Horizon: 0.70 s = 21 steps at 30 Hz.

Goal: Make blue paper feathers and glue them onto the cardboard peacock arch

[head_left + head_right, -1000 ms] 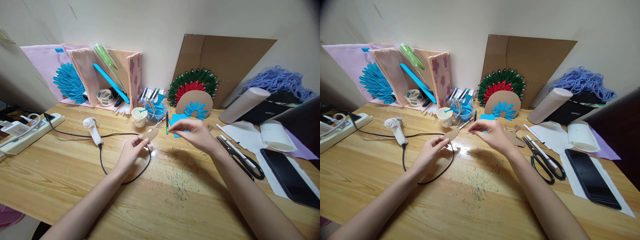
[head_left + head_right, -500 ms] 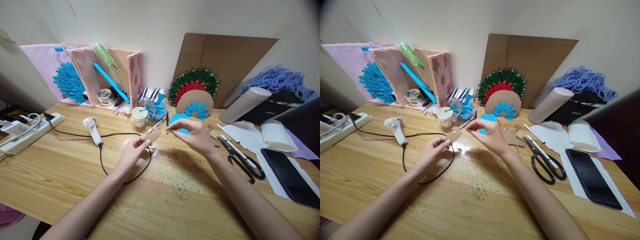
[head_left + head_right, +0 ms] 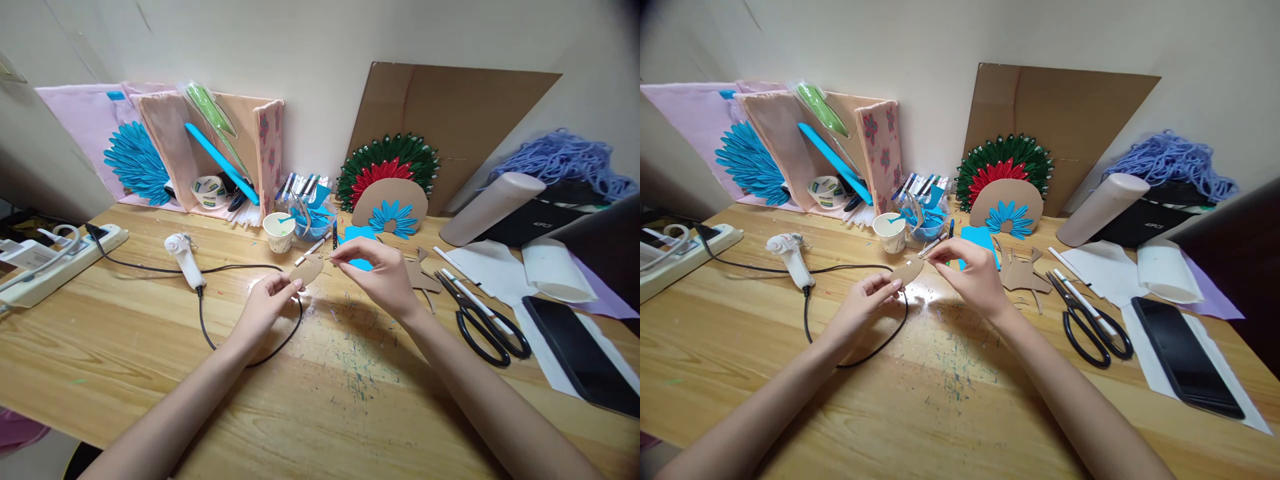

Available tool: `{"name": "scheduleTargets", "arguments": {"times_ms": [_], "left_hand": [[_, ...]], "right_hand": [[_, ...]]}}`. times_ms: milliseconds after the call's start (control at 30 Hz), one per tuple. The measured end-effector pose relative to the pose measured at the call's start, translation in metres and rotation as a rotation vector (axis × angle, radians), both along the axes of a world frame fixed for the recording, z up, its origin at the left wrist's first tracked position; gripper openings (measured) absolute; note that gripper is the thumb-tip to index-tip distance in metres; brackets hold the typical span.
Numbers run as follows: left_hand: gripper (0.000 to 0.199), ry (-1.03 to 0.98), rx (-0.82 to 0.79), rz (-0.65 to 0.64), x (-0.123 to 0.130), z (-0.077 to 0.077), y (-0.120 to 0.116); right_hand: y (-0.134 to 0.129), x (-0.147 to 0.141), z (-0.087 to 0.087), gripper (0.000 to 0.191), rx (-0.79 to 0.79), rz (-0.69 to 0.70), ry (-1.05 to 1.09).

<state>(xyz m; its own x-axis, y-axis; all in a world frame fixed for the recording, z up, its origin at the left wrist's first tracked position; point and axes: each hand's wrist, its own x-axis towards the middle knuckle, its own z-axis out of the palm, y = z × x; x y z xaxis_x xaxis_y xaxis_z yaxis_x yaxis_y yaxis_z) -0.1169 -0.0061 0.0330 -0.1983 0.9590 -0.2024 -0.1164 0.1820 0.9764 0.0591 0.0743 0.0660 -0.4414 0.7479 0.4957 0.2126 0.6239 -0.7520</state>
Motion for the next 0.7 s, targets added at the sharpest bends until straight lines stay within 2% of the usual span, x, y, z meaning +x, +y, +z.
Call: {"name": "scheduleTargets", "arguments": {"times_ms": [333, 700], "left_hand": [[0.022, 0.022, 0.013, -0.012, 0.0004, -0.0001, -0.0003], [0.024, 0.027, -0.005, -0.016, 0.0017, 0.0018, -0.0011]], "right_hand": [[0.0019, -0.0006, -0.0072, 0.001, -0.121, 0.009, 0.029], [0.0030, -0.0012, -0.0089, 0.002, -0.168, 0.002, 0.037]]}}
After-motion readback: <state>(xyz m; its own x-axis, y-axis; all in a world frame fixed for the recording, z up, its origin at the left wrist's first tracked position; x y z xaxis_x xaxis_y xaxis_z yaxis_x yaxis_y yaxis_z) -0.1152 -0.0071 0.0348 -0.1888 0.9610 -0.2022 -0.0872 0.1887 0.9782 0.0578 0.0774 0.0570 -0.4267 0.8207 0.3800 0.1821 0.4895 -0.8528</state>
